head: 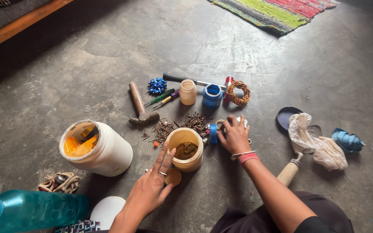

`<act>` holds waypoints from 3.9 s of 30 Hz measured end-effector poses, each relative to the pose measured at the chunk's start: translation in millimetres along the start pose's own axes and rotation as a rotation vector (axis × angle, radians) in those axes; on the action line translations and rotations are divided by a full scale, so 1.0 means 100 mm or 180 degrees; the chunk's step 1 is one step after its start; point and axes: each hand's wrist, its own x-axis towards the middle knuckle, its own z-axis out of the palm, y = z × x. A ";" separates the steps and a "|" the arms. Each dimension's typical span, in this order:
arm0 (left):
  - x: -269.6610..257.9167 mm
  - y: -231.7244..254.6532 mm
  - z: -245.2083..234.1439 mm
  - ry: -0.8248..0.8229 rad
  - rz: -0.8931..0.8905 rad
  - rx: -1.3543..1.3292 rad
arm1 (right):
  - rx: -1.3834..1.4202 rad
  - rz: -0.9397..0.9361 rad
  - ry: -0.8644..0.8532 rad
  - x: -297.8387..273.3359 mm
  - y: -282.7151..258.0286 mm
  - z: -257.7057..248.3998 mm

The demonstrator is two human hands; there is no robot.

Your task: The person sits on the floor and sorts various metal hardware items, including screws, nuts, and bolts, from a pile into a small container. They handle the items one by one, occasionally picking up and placing down other tools and containers nearby.

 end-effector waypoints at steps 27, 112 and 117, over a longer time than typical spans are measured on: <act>0.02 -0.04 -0.03 -0.0011 0.0065 -0.0033 | 0.0163 -0.0026 -0.0408 0.24 -0.23 -0.42; -0.07 0.06 0.39 0.0831 -0.0188 -0.0316 | 0.2538 -0.0394 0.1009 -0.72 -0.93 -1.13; -0.05 0.06 0.38 0.0855 -0.0138 -0.0430 | 0.2328 -0.1253 0.0981 -0.80 -1.28 -1.14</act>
